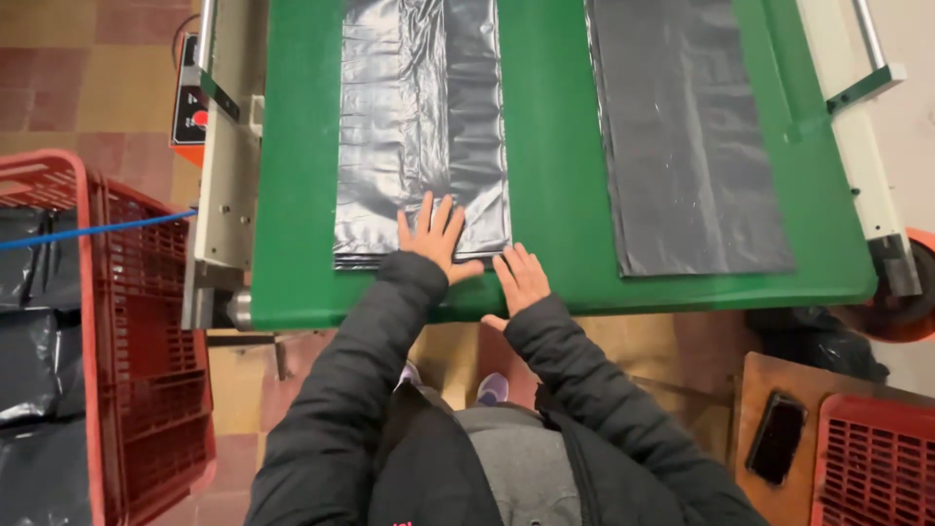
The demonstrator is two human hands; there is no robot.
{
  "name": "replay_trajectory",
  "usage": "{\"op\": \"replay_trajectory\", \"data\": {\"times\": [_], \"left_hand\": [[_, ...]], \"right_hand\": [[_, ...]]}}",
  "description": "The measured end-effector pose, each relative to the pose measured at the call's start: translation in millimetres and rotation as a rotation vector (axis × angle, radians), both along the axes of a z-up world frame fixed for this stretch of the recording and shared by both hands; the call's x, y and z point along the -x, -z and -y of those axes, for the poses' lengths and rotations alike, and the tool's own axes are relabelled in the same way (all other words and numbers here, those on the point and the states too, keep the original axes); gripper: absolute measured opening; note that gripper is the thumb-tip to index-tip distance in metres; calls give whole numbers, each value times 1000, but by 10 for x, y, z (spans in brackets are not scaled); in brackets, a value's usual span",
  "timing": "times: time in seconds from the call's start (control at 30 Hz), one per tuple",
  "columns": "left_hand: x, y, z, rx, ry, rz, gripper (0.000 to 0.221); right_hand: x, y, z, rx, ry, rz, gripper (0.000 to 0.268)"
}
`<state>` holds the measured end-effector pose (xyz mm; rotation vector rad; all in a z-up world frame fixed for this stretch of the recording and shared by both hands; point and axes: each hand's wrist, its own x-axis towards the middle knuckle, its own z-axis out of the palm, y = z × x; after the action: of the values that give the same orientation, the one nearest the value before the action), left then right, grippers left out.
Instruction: Folding black plastic bags on a conveyor belt and placing them in a red crate.
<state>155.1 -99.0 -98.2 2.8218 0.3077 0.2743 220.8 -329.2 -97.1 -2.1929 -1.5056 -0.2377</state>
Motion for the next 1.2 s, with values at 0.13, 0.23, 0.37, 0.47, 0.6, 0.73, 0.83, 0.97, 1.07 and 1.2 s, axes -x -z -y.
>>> {"op": "replay_trajectory", "data": {"times": [0.13,0.23,0.37,0.47,0.6,0.73,0.83,0.97,1.07,1.2], "left_hand": [[380,64,208,3,96,-65,117],[526,162,302,-79,87,-60,118],[474,161,225,-65,81,-62,115],[528,138,191,-5,61,-39,106],[513,-14,74,88,46,4,89],[554,-26,-152,33,-47,249,54],[806,-110,-429,-201,-175,252,33],[1226,-347,-683,-13,-43,40,17],[1216,-659,-839,365,173,-8,18],[521,-825,-1317,688,318,110,18]], "right_hand": [[-99,-70,-75,66,-77,-27,117],[-187,-99,-107,91,-120,-86,115],[-571,-100,-290,78,-140,-130,101],[-695,-229,-382,114,-157,-140,78],[-865,-127,-525,188,-135,-118,46],[-1097,56,-642,62,-153,6,28],[-1377,315,-572,-96,-457,-111,25],[-1091,86,70,28,-392,-391,31],[-1116,240,601,337,-98,-839,20],[-1784,513,648,38,206,-1331,22]]}}
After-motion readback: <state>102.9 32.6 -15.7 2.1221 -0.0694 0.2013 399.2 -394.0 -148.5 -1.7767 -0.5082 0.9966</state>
